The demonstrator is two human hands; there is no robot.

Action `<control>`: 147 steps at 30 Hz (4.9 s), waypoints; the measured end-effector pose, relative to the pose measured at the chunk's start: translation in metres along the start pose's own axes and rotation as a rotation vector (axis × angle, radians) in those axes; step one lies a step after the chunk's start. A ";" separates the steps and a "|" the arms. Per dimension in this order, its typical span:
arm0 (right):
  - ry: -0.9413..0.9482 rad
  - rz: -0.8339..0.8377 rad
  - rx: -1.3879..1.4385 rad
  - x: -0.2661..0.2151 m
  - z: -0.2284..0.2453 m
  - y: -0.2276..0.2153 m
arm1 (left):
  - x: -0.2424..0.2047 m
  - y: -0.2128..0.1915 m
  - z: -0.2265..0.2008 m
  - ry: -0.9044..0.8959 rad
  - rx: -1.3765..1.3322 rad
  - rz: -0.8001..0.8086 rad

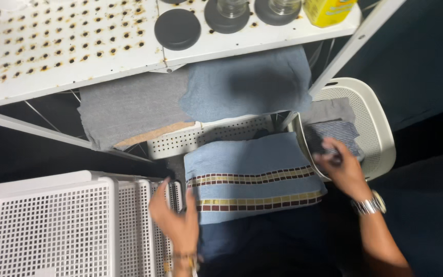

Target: The person organizes a white metal shelving unit by moving paper towel rolls from a basket onto the shelf. They then transfer folded towels from the shelf into a white laundry basket. Finally, they move bottles of yellow liquid and glass jars from the shelf into the basket.

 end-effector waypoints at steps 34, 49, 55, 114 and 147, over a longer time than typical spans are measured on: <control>-0.697 -0.454 -0.126 -0.050 0.066 0.008 | -0.008 -0.006 -0.032 -0.079 -0.223 -0.044; 0.217 0.079 0.301 -0.047 -0.019 0.013 | -0.005 0.075 -0.053 -0.383 0.174 0.646; 0.099 -0.559 0.599 -0.061 -0.101 -0.067 | -0.038 0.198 -0.216 0.876 0.198 0.798; -0.500 1.034 -0.479 0.051 0.065 0.284 | 0.024 0.199 0.208 0.272 1.215 1.621; -0.319 0.443 0.151 0.102 0.024 0.169 | 0.049 0.247 0.037 0.051 0.317 0.926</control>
Point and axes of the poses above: each hand's wrist, its own x-axis towards the middle knuckle, its own y-axis out of the palm, z = x × y, the point moved 4 cm from there along x, towards the middle knuckle, and after that the axes turned 7 degrees about z, right-handed, at the moved point
